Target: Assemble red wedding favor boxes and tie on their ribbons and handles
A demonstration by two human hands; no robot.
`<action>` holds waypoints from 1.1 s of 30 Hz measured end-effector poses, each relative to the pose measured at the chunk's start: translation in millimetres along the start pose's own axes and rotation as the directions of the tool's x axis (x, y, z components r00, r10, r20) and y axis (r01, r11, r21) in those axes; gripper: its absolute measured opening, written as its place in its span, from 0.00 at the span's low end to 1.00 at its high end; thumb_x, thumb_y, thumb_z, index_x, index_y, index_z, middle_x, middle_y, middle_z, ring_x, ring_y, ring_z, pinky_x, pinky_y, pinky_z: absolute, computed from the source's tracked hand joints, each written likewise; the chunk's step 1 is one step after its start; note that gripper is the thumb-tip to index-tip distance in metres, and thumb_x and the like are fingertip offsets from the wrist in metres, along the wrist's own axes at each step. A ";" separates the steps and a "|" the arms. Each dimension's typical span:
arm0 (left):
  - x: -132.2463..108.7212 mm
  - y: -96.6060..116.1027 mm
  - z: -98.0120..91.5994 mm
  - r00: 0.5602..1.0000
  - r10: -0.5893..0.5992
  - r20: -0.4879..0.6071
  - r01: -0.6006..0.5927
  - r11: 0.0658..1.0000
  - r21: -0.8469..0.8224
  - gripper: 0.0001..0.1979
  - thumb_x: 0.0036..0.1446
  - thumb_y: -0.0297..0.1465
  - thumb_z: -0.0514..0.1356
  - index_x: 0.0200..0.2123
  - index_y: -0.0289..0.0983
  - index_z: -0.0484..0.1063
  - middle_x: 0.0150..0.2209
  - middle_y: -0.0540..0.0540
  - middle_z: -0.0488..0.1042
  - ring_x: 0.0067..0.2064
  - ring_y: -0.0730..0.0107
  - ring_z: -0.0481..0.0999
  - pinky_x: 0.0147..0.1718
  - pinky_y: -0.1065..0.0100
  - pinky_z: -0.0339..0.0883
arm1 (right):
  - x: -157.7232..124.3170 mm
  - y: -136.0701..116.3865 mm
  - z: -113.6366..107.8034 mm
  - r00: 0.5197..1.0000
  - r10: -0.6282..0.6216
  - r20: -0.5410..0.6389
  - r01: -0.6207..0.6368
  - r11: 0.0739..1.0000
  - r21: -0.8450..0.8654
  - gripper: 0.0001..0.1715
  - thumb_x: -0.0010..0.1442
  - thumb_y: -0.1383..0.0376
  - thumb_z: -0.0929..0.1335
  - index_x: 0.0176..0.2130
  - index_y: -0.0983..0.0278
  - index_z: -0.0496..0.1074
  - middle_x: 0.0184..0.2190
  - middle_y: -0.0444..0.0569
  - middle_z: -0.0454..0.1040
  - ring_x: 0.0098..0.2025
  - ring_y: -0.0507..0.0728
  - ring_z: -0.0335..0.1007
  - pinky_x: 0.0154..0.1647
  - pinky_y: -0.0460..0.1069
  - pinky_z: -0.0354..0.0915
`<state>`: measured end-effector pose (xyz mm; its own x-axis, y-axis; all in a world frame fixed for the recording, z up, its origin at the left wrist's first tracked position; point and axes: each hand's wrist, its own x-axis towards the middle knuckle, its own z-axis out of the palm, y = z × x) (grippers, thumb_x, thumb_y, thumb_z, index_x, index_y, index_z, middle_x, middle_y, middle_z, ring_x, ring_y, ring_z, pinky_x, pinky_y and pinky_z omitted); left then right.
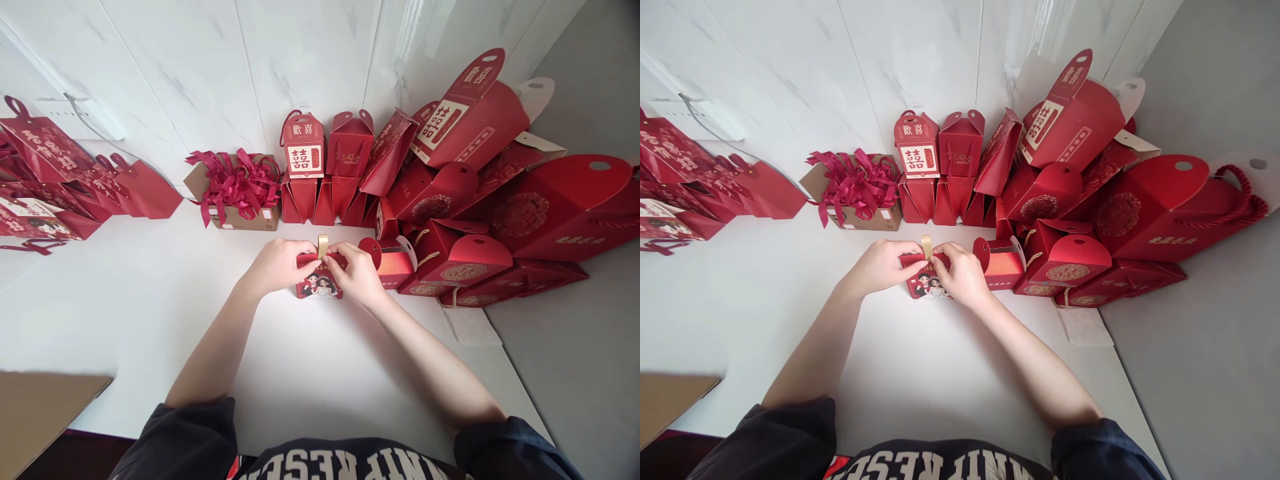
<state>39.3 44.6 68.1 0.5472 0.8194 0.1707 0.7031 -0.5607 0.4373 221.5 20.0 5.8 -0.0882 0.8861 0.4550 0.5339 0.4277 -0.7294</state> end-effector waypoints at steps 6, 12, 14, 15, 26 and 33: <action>-0.1 -1.3 0.6 1.000 -0.001 0.009 0.001 1.000 0.003 0.10 0.58 0.36 0.55 0.28 0.40 0.72 0.22 0.51 0.73 0.24 0.71 0.66 0.26 0.69 0.54 | 0.8 -0.4 0.1 1.000 0.001 0.002 -0.001 1.000 -0.004 0.05 0.62 0.64 0.65 0.37 0.61 0.70 0.35 0.48 0.75 0.37 0.58 0.72 0.36 0.50 0.65; -0.1 -0.4 0.4 1.000 -0.014 0.011 0.014 1.000 0.000 0.11 0.58 0.36 0.54 0.27 0.40 0.71 0.22 0.51 0.72 0.24 0.71 0.66 0.26 0.69 0.54 | 0.2 -0.3 -0.5 1.000 -0.002 -0.002 0.002 1.000 -0.006 0.05 0.62 0.64 0.64 0.37 0.61 0.71 0.35 0.48 0.76 0.37 0.58 0.72 0.36 0.50 0.65; -0.1 1.7 0.5 1.000 -0.024 0.011 0.024 1.000 0.009 0.11 0.58 0.36 0.55 0.27 0.40 0.71 0.22 0.51 0.72 0.24 0.70 0.66 0.25 0.69 0.54 | 0.2 -0.2 -0.5 1.000 -0.004 -0.004 0.004 1.000 -0.006 0.05 0.62 0.64 0.65 0.37 0.61 0.71 0.35 0.48 0.76 0.37 0.58 0.72 0.36 0.50 0.65; 0.0 3.2 0.8 0.999 -0.035 0.009 0.035 0.999 0.018 0.11 0.58 0.37 0.55 0.27 0.40 0.71 0.22 0.51 0.71 0.23 0.70 0.65 0.25 0.69 0.54 | 0.3 -0.2 -0.3 1.000 -0.004 -0.005 0.004 1.000 -0.007 0.05 0.62 0.64 0.65 0.37 0.61 0.71 0.35 0.48 0.76 0.37 0.58 0.72 0.36 0.50 0.65; 1.7 10.9 6.9 0.990 -0.131 -0.054 0.135 0.987 0.086 0.08 0.53 0.36 0.57 0.24 0.41 0.67 0.20 0.52 0.69 0.21 0.70 0.64 0.23 0.69 0.53 | 0.2 0.3 0.5 1.000 -0.013 -0.004 0.013 1.000 -0.021 0.05 0.62 0.65 0.65 0.37 0.61 0.71 0.35 0.49 0.76 0.38 0.59 0.72 0.36 0.51 0.65; 1.7 7.9 4.8 0.993 -0.114 -0.039 0.117 0.990 0.081 0.10 0.56 0.36 0.54 0.24 0.41 0.68 0.19 0.52 0.68 0.21 0.71 0.62 0.24 0.68 0.52 | 0.4 1.4 0.8 1.000 -0.008 -0.008 0.008 1.000 -0.020 0.05 0.62 0.65 0.64 0.36 0.61 0.70 0.35 0.48 0.76 0.38 0.58 0.72 0.36 0.50 0.65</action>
<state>48.0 41.0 67.5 0.4452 0.8820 0.1545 0.7967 -0.4690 0.3813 221.5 21.1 4.6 -0.0857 0.8810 0.4652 0.5499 0.4312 -0.7153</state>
